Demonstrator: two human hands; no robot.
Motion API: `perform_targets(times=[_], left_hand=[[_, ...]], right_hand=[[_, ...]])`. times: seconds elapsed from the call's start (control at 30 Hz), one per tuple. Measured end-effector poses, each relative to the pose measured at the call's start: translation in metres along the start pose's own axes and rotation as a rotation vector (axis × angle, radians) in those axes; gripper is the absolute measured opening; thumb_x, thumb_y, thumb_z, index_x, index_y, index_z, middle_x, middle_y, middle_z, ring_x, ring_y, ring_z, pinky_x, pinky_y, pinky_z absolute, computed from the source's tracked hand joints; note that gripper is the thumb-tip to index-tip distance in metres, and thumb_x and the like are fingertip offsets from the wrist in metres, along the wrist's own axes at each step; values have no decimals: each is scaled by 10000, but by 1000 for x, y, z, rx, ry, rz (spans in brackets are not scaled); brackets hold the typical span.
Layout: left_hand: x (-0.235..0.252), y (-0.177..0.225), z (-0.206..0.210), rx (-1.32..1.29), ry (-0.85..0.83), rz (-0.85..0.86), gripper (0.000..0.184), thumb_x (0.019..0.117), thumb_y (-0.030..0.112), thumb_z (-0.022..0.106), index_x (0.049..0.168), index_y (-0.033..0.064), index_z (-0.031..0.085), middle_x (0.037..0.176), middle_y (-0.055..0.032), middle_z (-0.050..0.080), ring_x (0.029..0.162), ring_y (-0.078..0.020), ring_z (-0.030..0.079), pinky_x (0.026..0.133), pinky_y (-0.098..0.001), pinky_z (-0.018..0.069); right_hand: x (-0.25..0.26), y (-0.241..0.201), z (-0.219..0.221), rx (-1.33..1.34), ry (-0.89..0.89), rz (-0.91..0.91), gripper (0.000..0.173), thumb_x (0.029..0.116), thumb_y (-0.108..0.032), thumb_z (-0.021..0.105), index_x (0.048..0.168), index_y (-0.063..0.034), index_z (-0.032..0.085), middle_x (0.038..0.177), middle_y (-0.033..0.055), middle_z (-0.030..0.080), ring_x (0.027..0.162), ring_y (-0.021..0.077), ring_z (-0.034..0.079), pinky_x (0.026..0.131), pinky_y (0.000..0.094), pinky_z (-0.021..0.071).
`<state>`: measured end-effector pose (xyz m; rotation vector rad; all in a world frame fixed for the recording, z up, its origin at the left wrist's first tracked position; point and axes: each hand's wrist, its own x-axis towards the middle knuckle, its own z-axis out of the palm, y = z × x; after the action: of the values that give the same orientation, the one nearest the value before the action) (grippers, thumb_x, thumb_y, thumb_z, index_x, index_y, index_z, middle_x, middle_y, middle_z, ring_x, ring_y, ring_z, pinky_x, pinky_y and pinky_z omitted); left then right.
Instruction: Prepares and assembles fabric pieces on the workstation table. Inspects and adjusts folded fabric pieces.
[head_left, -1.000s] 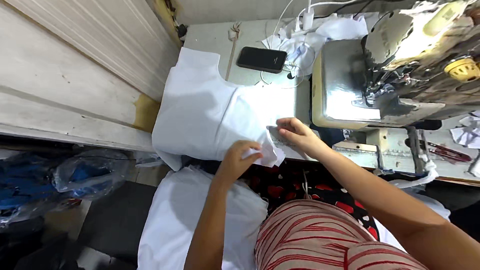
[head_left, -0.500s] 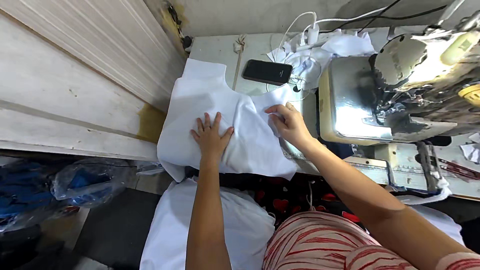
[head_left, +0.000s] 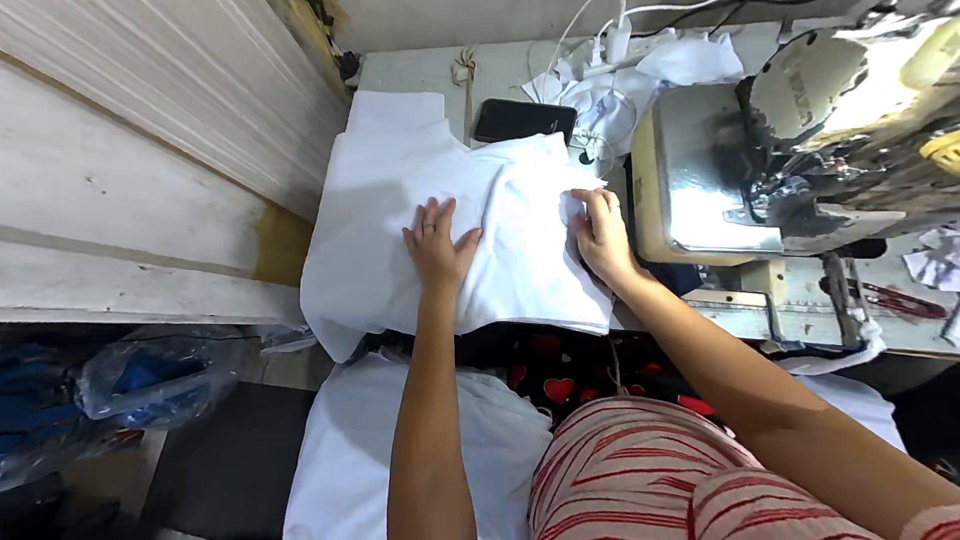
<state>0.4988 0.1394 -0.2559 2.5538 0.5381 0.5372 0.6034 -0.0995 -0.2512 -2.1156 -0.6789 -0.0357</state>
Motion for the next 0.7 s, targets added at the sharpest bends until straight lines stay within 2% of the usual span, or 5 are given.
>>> perform_targets(times=[0.1,0.2,0.33,0.53,0.7], left_hand=[[-35,56,6,-273,-37,80,308,976,141,662,1239,-19,662,1262,-218,658,1171,-367,630,1007,-529,504],[-72,103,25,-350,-227,161,223,926,199,732,1036,5,731,1024,-158,714,967,-303,698,860,-477,579],[-57,98,24,-199,-109,155,313,941,256,721,1125,3,716,1176,-212,684,1137,-400,633,963,-583,493],[-11,49,20,50,27,-86,448,1072,246,460,1445,6,520,1547,-225,456,1477,-437,349,1178,-641,240],[-12,44,33,90,52,-57,416,1070,232,433,1415,40,563,1522,-157,508,1462,-360,400,1197,-583,247]], right_hand=[[-18,15,-11,84,-31,-48,321,1021,-20,481,1309,85,575,1440,308,474,1302,364,537,1054,416,488],[-30,18,-19,141,-80,-89,223,1015,-52,501,1142,69,639,1163,232,592,1060,281,612,902,375,535],[-8,2,-16,139,-53,-147,215,995,-53,537,1116,51,682,986,192,651,894,273,635,812,401,540],[55,-34,10,192,-362,199,544,1000,-246,663,1421,63,508,1268,294,609,1160,413,606,1014,561,470],[60,-53,29,793,-566,466,276,979,-114,655,1221,0,589,974,89,683,825,126,668,780,328,575]])
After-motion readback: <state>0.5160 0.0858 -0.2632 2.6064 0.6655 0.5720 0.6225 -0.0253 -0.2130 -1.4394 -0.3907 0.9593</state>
